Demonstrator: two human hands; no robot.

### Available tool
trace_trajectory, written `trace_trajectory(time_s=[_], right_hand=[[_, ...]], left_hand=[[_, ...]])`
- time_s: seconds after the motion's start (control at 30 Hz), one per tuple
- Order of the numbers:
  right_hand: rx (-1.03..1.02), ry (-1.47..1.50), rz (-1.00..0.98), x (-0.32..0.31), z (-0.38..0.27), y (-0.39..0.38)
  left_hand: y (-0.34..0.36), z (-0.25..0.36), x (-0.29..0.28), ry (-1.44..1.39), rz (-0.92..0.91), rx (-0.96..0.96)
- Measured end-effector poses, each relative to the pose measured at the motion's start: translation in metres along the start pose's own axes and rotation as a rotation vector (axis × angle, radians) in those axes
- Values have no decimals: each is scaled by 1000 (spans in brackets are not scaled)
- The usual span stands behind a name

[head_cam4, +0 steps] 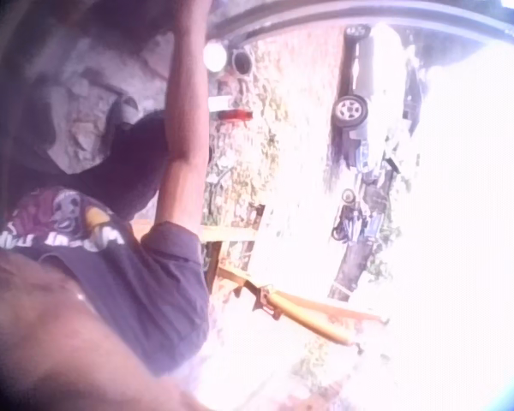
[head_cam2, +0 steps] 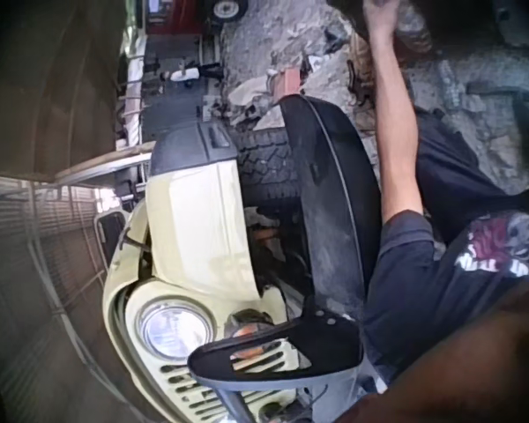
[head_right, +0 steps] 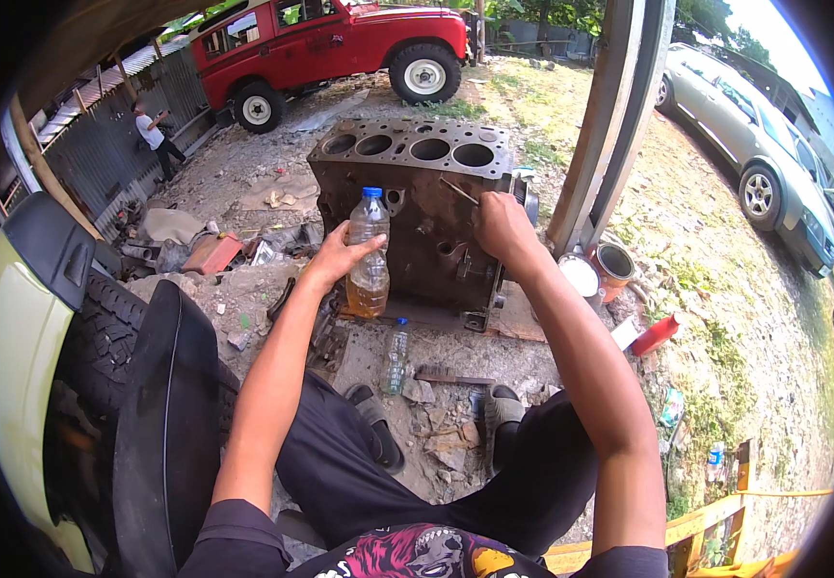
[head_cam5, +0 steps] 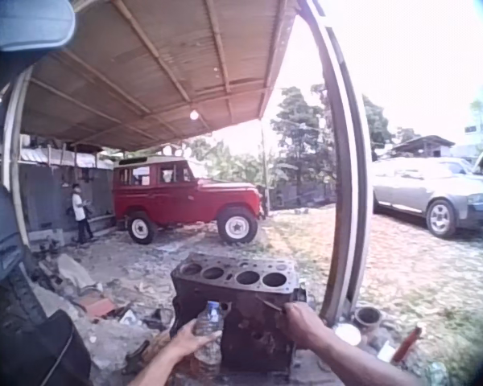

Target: The person uses a tool to scrape a surface on an engine block and then pours fluid from a plastic bottle onto the component.

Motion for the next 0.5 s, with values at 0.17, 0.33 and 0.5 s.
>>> trace_trajectory(time_s=[0.17,0.33,0.5], right_hand=[[68,53,-76,7,-32,-21],[78,118,-86,13,7,-20],[97,24,-277,35,7,-31]], left_hand=[[-2,-13,-17,-65,-22,-31],[15,-32,-20,40,-9,-61],[14,-56,-28,-35,-92,-189]])
Point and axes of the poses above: each hand's wrist, its own y-axis towards the middle knuckle, its own x-axis out of the palm, z = x × y, the point moved 1 cm from there along y, towards the middle knuckle, and after that the axes turned 12 degrees about -z, right-handed, at the moved point
